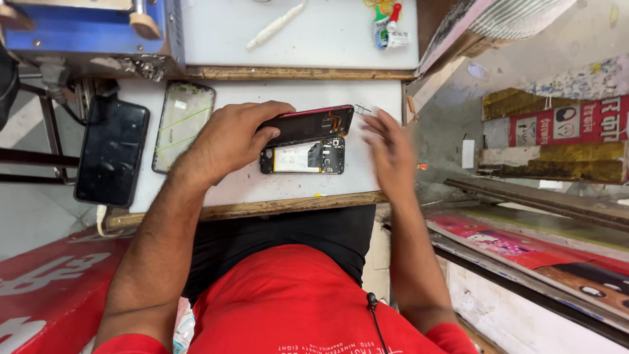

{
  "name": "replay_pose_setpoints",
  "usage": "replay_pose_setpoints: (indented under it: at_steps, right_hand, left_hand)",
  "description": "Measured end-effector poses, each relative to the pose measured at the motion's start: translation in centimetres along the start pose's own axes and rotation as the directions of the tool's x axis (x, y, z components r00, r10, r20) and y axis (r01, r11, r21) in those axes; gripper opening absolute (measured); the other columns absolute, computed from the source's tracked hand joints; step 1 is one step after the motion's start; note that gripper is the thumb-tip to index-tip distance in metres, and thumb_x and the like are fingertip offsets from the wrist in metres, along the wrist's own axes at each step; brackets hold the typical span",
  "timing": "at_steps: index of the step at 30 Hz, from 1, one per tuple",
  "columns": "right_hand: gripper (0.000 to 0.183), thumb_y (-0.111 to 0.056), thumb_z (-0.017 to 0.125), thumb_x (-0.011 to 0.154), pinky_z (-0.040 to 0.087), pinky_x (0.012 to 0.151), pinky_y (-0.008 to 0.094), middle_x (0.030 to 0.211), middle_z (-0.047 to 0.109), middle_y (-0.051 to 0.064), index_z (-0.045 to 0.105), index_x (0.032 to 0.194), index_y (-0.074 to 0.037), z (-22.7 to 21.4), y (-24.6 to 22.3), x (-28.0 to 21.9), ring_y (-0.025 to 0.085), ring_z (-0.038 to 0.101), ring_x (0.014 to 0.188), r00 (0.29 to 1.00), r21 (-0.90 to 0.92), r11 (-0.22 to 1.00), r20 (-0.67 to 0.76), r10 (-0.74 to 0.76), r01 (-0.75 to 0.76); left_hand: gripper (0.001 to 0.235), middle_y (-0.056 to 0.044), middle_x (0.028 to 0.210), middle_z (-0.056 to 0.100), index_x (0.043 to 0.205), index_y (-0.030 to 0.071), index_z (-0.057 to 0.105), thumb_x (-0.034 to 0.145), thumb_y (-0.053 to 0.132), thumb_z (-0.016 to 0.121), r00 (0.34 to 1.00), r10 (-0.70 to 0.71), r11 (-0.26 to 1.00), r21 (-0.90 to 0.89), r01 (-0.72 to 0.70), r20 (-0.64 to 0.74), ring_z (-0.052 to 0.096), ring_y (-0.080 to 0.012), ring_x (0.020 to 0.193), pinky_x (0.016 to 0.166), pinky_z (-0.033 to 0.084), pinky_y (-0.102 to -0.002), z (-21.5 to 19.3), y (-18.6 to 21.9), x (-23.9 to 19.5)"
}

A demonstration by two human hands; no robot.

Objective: The person applies adhesive to small components on a disassembled smartphone motherboard using a red glue tube. They then pick up a phone back cover and align it with the internal assembly, preparing to reassemble the device.

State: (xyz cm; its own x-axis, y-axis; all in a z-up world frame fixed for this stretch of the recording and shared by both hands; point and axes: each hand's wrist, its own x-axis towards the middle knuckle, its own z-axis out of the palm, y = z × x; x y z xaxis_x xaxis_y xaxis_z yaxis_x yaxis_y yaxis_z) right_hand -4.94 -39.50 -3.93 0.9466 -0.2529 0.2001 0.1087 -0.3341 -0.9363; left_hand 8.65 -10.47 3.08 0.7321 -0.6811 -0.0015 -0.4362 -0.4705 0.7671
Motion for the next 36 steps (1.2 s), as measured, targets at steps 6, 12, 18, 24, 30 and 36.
replay_pose_setpoints:
  at_steps: [6,12,18,24,30,36]
  right_hand:
    - [0.037,0.0,0.058,0.111,0.046,0.083,0.019,0.099,0.064,-0.003,0.058,0.148,-0.001,3.2,0.4,4.0,0.004,0.053,0.091,0.97,0.115,0.982,0.211,0.124,-0.15]
    - [0.047,0.002,0.056,0.105,0.033,0.065,0.017,0.076,0.037,-0.01,0.052,0.152,-0.006,3.0,0.9,3.6,0.001,0.035,0.07,0.974,0.084,0.982,0.165,0.154,-0.169]
    - [0.048,0.007,0.056,0.103,0.03,0.065,0.019,0.078,0.037,-0.009,0.055,0.15,-0.005,2.8,1.0,3.8,0.003,0.033,0.072,0.977,0.067,0.988,0.172,0.125,-0.138]
    - [0.046,0.008,0.056,0.102,0.04,0.069,0.017,0.095,0.061,-0.002,0.054,0.147,-0.004,2.9,1.7,3.8,0.001,0.049,0.079,0.97,0.16,0.967,0.177,0.169,-0.198]
    - [0.042,0.008,0.058,0.104,0.057,0.093,0.024,0.119,0.072,0.013,0.052,0.144,0.001,3.1,2.3,4.3,0.011,0.068,0.107,0.963,0.334,0.916,0.222,0.155,-0.224]
    - [0.043,0.008,0.065,0.101,0.058,0.098,0.027,0.122,0.071,0.015,0.053,0.141,0.002,2.9,3.2,3.9,0.015,0.068,0.114,0.96,0.346,0.908,0.227,0.164,-0.237]
  left_hand:
    - [0.04,-0.013,0.113,0.075,0.129,0.015,0.068,0.09,0.016,0.074,0.996,-0.057,0.998,0.033,0.055,0.069,0.072,-0.0313,0.103,0.091,0.057,-0.042,0.7,-1.1,2.9]
    - [0.039,-0.013,0.116,0.075,0.129,0.014,0.069,0.091,0.019,0.076,0.999,-0.045,0.992,0.119,0.043,0.016,0.071,-0.0309,0.107,0.094,0.056,-0.044,1.5,-2.8,3.9]
    - [0.037,-0.013,0.107,0.074,0.125,0.011,0.07,0.091,0.023,0.076,0.997,0.019,0.948,0.318,0.006,-0.077,0.071,-0.0288,0.101,0.09,0.056,-0.044,2.1,-2.6,4.7]
    - [0.017,-0.014,0.097,0.071,0.101,0.005,0.068,0.103,0.02,0.074,0.919,0.194,0.942,0.325,-0.077,-0.343,0.069,-0.0316,0.091,0.077,0.056,-0.044,4.8,-0.3,3.1]
    - [0.012,-0.012,0.099,0.072,0.108,0.005,0.069,0.1,0.014,0.07,0.973,0.032,0.995,-0.083,-0.052,-0.228,0.073,-0.0296,0.087,0.075,0.059,-0.041,6.9,0.7,4.1]
    - [0.027,-0.011,0.104,0.071,0.119,0.006,0.068,0.093,0.014,0.073,0.954,0.103,0.994,0.001,-0.107,-0.28,0.073,-0.0272,0.092,0.079,0.06,-0.039,8.3,1.2,3.8]
